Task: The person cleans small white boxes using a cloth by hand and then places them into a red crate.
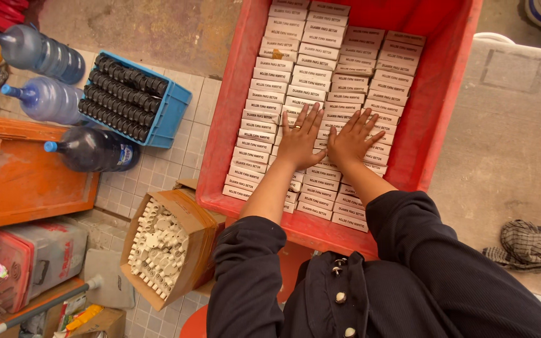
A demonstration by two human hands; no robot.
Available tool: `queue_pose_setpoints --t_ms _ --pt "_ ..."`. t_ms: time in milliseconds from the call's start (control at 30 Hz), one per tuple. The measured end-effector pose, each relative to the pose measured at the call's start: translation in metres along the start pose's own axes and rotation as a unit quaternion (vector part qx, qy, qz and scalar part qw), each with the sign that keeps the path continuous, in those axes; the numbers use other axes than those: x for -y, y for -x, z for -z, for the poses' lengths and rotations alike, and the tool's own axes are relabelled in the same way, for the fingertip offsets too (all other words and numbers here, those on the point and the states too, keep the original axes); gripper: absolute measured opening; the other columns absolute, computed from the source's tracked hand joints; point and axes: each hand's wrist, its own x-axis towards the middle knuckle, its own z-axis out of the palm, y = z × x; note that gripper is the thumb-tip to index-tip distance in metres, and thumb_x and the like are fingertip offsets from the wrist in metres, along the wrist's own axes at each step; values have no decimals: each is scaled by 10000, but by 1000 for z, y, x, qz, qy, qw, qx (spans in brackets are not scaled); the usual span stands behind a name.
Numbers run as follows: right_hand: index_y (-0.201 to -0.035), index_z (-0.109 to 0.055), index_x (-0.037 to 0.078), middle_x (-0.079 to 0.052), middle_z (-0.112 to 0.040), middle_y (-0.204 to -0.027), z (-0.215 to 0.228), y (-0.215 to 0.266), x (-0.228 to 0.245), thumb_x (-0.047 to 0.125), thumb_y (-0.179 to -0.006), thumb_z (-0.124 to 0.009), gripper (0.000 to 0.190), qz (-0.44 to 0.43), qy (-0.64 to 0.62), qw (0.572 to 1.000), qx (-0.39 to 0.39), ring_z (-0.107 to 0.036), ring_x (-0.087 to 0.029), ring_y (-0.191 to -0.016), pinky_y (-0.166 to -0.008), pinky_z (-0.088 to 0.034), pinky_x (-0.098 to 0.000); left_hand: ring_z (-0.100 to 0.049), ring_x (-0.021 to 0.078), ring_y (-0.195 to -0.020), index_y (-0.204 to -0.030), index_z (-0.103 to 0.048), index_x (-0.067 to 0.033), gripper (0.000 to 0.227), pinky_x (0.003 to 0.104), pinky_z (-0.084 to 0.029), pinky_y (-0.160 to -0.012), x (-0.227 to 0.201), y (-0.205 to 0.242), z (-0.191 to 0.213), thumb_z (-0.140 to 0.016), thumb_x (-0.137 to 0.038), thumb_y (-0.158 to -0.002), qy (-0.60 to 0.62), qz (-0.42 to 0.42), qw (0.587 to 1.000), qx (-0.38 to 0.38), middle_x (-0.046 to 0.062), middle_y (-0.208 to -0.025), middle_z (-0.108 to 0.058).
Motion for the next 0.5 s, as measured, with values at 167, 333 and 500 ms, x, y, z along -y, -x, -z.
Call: queue_pose_setpoints --t_ms 167,333,500 --pt "-1530 -84 -30 -296 39 -1576 -18 -21 18 438 -1044 -340 722 -80 -235 969 8 92 -449 -1449 -1027 148 -746 -22 249 -1509 -1563 -113 -159 894 678 53 -1138 6 -2 -4 -497 -523 -843 22 -15 1000 -10 46 -1636 -65" --pt "-1497 -371 113 -230 -373 -1506 78 11 69 778 -833 -430 942 -217 -770 539 264 -311 -427 -1406 -1137 -156 -637 -171 264 -1490 -1530 -247 -150 657 699 -43 -1124 16 -10 -8 -366 -458 -962 20 -57 998 -3 77 -1598 -251" --pt "-1573 -91 217 -104 -86 -1627 67 11 17 597 -970 -421 785 -189 -735 585 285 -140 -326 -1479 -1100 -44 -688 -149 326 -1482 -1543 -221 -124 702 755 -42 -1071 1 -7 5 -446 -409 -943 -23 -20 999 -18 113 -1605 -226"
